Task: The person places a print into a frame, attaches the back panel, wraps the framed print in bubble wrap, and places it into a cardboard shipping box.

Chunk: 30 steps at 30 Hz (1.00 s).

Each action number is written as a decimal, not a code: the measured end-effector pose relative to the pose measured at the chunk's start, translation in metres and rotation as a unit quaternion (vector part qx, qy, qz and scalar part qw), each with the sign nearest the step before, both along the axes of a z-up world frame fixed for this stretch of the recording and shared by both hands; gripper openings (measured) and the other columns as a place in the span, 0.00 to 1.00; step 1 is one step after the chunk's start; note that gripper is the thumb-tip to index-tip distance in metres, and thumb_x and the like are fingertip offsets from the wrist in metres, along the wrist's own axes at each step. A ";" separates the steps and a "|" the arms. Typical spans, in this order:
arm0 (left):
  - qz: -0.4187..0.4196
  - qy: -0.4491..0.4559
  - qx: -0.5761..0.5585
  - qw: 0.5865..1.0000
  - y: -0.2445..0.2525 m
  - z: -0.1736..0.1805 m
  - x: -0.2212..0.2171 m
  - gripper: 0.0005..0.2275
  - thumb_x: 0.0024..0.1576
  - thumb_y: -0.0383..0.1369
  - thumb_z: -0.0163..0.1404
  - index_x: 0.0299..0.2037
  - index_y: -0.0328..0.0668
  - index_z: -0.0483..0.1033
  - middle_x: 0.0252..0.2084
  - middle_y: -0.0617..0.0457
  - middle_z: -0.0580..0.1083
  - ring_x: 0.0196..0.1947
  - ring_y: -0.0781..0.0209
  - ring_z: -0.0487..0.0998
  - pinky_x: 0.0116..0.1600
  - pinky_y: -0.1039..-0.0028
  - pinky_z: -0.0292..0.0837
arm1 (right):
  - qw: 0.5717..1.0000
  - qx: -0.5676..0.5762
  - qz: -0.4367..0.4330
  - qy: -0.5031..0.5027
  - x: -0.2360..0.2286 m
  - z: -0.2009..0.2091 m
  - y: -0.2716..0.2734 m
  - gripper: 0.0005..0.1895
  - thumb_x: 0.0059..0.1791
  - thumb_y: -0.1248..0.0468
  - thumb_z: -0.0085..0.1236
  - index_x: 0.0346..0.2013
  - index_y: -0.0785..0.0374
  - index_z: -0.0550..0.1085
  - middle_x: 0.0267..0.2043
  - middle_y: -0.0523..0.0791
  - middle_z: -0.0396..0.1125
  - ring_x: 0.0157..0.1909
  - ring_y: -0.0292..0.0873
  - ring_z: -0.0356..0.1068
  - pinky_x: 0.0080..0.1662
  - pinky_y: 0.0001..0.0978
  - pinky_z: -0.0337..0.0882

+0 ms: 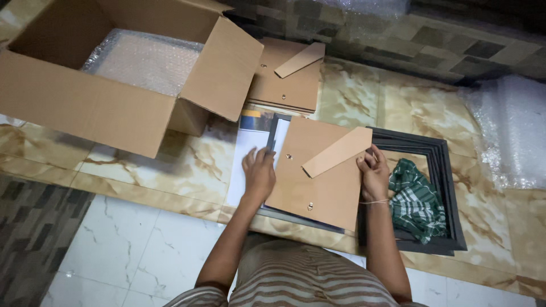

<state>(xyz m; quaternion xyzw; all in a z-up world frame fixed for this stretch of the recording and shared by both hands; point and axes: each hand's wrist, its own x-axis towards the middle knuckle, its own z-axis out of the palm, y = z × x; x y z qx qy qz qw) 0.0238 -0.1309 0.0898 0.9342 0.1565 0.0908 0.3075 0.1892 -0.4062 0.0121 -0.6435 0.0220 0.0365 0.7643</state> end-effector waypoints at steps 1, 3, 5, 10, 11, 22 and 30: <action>0.000 0.001 0.001 1.000 0.001 0.004 -0.002 0.13 0.56 0.25 0.37 0.49 0.41 0.69 0.55 0.46 0.63 0.60 0.41 0.54 0.62 0.49 0.41 | 1.000 0.001 0.000 0.001 0.001 -0.002 0.000 0.31 0.43 0.76 0.50 0.60 0.62 0.56 0.43 0.48 0.64 0.39 0.42 0.68 0.39 0.32 0.75; -0.012 0.089 0.045 0.995 0.005 0.014 -0.007 0.12 0.57 0.29 0.37 0.48 0.44 0.71 0.64 0.45 0.55 0.64 0.35 0.44 0.59 0.35 0.28 | 1.000 -0.012 0.006 -0.007 0.004 -0.004 0.005 0.30 0.43 0.76 0.50 0.59 0.62 0.57 0.43 0.47 0.65 0.39 0.42 0.68 0.39 0.31 0.74; -0.018 0.087 0.064 0.994 0.007 0.020 -0.009 0.12 0.57 0.29 0.38 0.47 0.45 0.72 0.64 0.45 0.56 0.65 0.35 0.44 0.58 0.34 0.26 | 1.000 -0.023 0.004 -0.010 0.004 -0.004 0.005 0.30 0.43 0.75 0.50 0.59 0.61 0.58 0.43 0.47 0.65 0.39 0.42 0.68 0.40 0.31 0.74; -0.048 0.072 0.097 0.992 0.017 0.011 -0.009 0.11 0.55 0.33 0.40 0.46 0.51 0.72 0.64 0.46 0.55 0.65 0.35 0.43 0.58 0.31 0.24 | 0.999 -0.035 0.002 -0.020 0.003 -0.001 0.015 0.28 0.45 0.75 0.49 0.59 0.61 0.58 0.41 0.47 0.65 0.38 0.41 0.68 0.39 0.30 0.74; -0.053 0.076 0.090 0.992 0.018 0.014 -0.009 0.11 0.56 0.33 0.39 0.46 0.50 0.72 0.64 0.46 0.54 0.66 0.35 0.42 0.58 0.32 0.22 | 0.999 -0.048 -0.001 -0.027 0.004 -0.001 0.019 0.28 0.44 0.75 0.50 0.59 0.60 0.58 0.41 0.46 0.65 0.38 0.40 0.68 0.39 0.29 0.74; -0.076 0.017 0.050 0.996 0.044 -0.027 0.005 0.13 0.56 0.31 0.40 0.50 0.47 0.68 0.62 0.49 0.55 0.64 0.38 0.44 0.60 0.36 0.33 | 0.991 -0.114 -0.016 -0.067 -0.001 0.010 0.045 0.28 0.43 0.75 0.49 0.58 0.61 0.60 0.41 0.47 0.65 0.42 0.39 0.66 0.44 0.27 0.71; -0.117 0.033 0.017 0.992 0.049 -0.006 0.002 0.16 0.56 0.39 0.39 0.53 0.47 0.66 0.63 0.51 0.55 0.66 0.41 0.42 0.61 0.37 0.28 | 0.962 -0.221 -0.004 -0.161 -0.008 0.050 0.062 0.28 0.41 0.80 0.50 0.56 0.70 0.60 0.55 0.57 0.57 0.53 0.51 0.61 0.52 0.37 0.65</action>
